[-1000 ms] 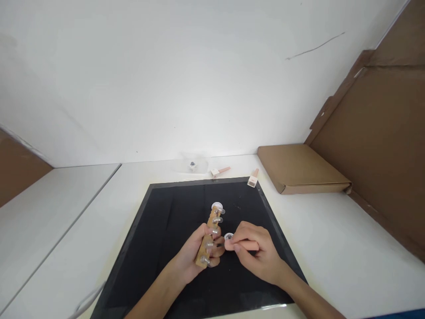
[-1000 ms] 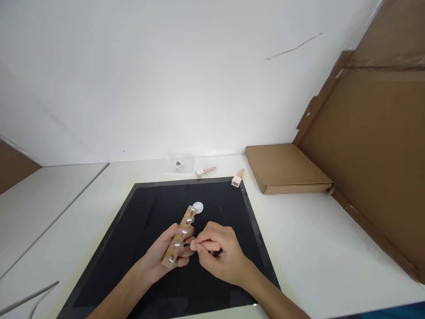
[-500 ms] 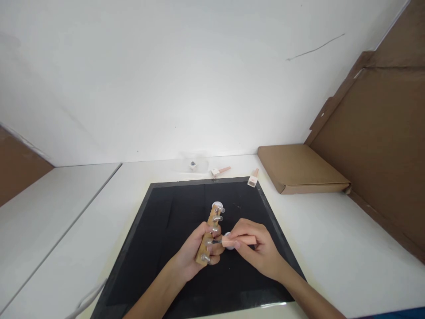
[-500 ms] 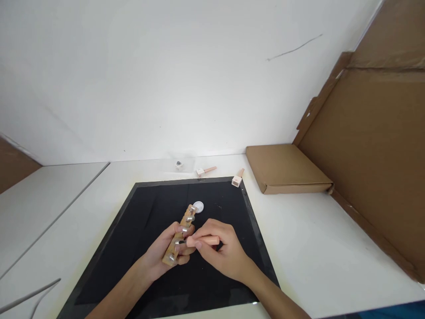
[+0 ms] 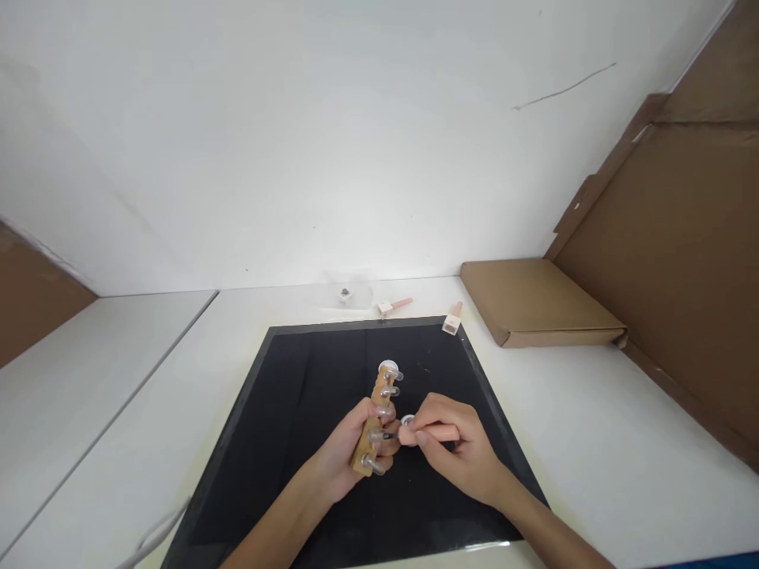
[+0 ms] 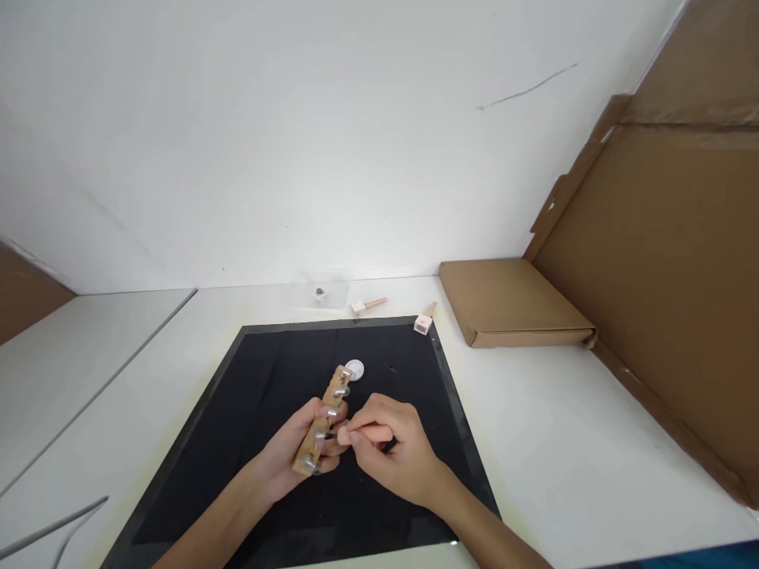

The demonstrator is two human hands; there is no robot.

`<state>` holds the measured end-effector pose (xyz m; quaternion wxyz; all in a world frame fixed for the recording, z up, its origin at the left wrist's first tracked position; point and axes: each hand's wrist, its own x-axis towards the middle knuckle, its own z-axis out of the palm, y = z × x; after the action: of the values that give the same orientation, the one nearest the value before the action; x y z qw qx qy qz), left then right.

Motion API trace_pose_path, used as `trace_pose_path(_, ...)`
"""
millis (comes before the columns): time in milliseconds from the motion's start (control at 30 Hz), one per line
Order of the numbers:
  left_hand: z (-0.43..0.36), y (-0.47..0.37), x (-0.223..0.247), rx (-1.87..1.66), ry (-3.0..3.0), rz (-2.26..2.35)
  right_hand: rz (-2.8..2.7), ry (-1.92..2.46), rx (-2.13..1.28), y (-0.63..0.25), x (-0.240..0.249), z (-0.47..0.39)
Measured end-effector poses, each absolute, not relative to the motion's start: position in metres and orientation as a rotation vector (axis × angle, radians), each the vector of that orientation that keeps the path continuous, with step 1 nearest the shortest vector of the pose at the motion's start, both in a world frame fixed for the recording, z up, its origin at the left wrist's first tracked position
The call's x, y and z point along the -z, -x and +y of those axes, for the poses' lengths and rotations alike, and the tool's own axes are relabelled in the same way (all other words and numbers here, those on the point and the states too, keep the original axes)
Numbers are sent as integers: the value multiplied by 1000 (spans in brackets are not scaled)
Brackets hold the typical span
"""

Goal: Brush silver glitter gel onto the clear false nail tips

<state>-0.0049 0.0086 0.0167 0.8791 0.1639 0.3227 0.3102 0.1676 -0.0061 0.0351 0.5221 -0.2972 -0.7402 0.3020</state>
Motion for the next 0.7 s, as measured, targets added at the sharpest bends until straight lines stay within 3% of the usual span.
trace_pose_path(700, 8, 1, -14, -682, -369, 760, -1779, 690, -817, -168, -35, -6)
